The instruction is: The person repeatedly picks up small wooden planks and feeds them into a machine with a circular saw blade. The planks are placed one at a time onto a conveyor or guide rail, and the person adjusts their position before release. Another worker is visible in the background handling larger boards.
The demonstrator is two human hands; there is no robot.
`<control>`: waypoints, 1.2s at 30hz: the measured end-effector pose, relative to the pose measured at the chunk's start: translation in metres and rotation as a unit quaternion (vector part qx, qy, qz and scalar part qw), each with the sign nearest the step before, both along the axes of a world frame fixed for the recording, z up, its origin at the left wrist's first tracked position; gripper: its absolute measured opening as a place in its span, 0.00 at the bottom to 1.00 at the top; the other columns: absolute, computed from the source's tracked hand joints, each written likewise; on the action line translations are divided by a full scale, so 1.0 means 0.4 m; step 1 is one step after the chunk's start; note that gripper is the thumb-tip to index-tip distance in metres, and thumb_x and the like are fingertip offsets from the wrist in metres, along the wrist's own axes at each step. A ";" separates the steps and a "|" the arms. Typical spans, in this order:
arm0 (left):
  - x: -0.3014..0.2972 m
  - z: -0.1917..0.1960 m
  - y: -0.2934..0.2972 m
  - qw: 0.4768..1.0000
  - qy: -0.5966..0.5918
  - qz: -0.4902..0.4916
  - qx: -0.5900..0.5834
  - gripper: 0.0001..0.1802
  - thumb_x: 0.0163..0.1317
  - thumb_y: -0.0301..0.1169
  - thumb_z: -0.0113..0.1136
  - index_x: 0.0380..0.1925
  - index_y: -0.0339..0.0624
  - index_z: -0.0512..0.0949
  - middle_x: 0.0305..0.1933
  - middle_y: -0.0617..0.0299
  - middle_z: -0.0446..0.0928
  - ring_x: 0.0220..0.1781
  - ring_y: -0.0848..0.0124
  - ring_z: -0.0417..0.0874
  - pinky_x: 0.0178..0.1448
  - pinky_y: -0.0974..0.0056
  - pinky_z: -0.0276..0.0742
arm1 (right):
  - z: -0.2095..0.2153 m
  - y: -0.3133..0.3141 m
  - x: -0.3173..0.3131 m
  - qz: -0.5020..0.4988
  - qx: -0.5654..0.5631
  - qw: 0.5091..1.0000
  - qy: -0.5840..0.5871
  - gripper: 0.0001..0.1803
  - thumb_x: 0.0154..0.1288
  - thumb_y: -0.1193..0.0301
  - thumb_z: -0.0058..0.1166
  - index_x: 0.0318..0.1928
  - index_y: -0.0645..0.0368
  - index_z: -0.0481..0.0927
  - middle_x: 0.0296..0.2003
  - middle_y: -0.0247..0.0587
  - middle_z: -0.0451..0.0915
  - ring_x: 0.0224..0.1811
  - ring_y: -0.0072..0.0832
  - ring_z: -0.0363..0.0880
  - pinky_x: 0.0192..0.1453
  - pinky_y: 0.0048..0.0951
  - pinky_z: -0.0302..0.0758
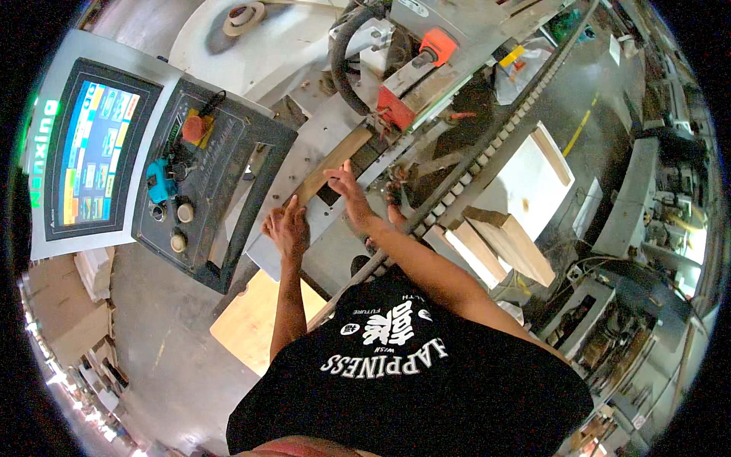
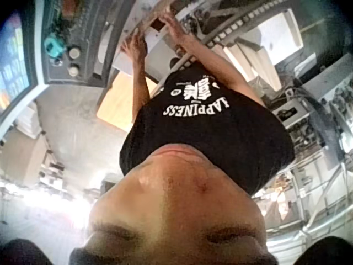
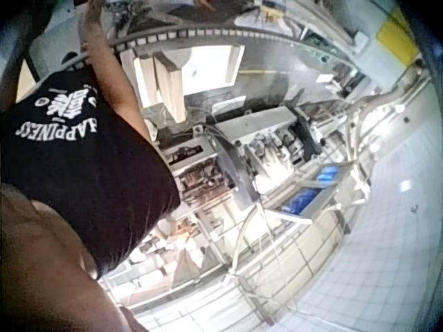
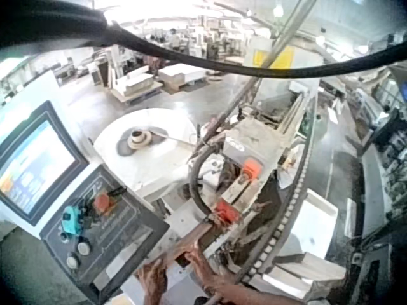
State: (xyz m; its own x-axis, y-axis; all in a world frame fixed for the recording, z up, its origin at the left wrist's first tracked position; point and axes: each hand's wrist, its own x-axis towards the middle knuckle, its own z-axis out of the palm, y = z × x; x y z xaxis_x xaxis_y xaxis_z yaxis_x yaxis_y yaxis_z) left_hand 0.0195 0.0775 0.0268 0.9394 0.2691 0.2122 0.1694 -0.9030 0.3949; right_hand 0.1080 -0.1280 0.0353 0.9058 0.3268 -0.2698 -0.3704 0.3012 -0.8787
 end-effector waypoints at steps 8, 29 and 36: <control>0.116 0.007 -0.109 1.000 -0.024 -0.013 0.001 0.23 0.65 0.41 0.74 0.62 0.66 0.87 0.48 0.62 0.76 0.57 0.58 0.76 0.68 0.46 0.60 | 0.014 -0.095 0.090 -0.054 -0.051 0.997 -0.026 0.31 0.81 0.44 0.54 0.70 0.52 0.80 0.82 0.51 0.59 0.89 0.37 0.47 0.89 0.43 0.46; 0.231 -0.059 -0.266 0.986 -0.160 -0.043 -0.018 0.12 0.72 0.45 0.68 0.51 0.61 0.89 0.47 0.65 0.82 0.58 0.59 0.80 0.70 0.46 0.59 | 0.025 -0.697 -0.531 -0.082 -0.584 0.805 -0.059 0.28 0.67 0.70 0.69 0.65 0.58 0.75 0.65 0.46 0.76 0.42 0.40 0.87 0.49 0.43 0.84; 0.046 -0.036 -0.320 0.988 -0.116 -0.077 -0.075 0.07 0.70 0.37 0.72 0.45 0.57 0.89 0.46 0.68 0.82 0.54 0.62 0.80 0.65 0.51 0.63 | -0.100 -0.886 -0.617 0.018 -0.782 0.621 0.053 0.41 0.69 0.61 0.67 0.78 0.52 0.63 0.73 0.49 0.71 0.58 0.55 0.86 0.56 0.54 0.87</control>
